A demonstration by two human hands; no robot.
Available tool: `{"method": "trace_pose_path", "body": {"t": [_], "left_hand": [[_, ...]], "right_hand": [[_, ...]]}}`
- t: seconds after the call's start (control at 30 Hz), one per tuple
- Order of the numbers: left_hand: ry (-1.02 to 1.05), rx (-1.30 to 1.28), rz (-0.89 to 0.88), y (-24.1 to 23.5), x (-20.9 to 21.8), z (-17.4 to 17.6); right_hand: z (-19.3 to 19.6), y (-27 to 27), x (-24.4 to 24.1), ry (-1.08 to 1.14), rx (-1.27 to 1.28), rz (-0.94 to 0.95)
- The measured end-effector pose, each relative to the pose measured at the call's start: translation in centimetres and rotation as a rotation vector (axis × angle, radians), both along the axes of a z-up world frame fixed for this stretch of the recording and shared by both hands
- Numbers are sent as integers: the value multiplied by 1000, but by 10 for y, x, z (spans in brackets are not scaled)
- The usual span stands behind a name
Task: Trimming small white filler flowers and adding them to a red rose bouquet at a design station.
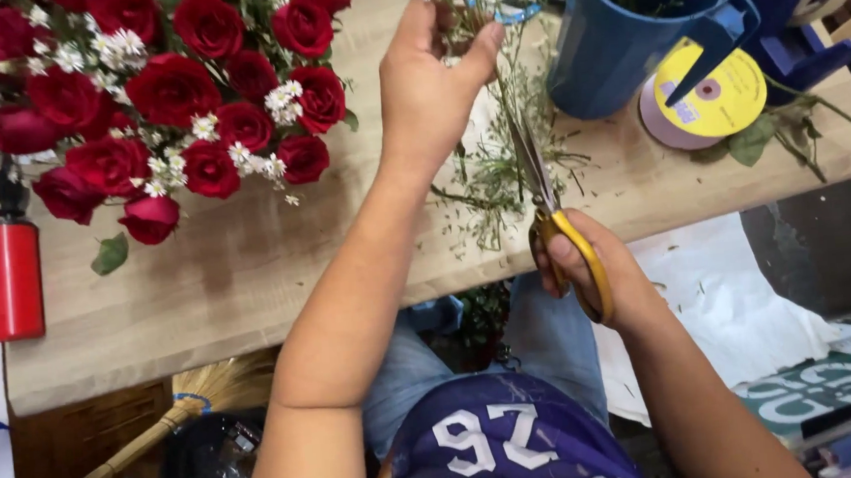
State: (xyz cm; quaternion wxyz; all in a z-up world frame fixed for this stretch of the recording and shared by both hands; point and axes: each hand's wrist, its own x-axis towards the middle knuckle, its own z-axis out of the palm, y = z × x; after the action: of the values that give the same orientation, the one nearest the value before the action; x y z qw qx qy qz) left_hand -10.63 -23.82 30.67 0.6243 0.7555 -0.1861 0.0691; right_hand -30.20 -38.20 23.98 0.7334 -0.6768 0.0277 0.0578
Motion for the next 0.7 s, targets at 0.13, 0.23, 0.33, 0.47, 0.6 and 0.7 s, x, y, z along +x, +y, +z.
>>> {"method": "trace_pose_path", "body": {"t": [0.13,0.23,0.33,0.47,0.6,0.7], "left_hand": [[-91,-21,41,-1,-2,0],[-139,0,67,1,-2,2],[-141,-38,60,4,0,0],[-91,-79,21,4,0,0],[-82,-145,5,3,6,-5],[-47,-153,-1,2,7,-3]], "right_hand": [[1,8,5,141,-106,-97],[-7,9,7,117,-59,-104],[-7,10,8,224,-221,-183],[9,9,9,239,-637,-305],[3,0,5,227,-639,-314],[-24,-14,0,321,-215,-192]]}}
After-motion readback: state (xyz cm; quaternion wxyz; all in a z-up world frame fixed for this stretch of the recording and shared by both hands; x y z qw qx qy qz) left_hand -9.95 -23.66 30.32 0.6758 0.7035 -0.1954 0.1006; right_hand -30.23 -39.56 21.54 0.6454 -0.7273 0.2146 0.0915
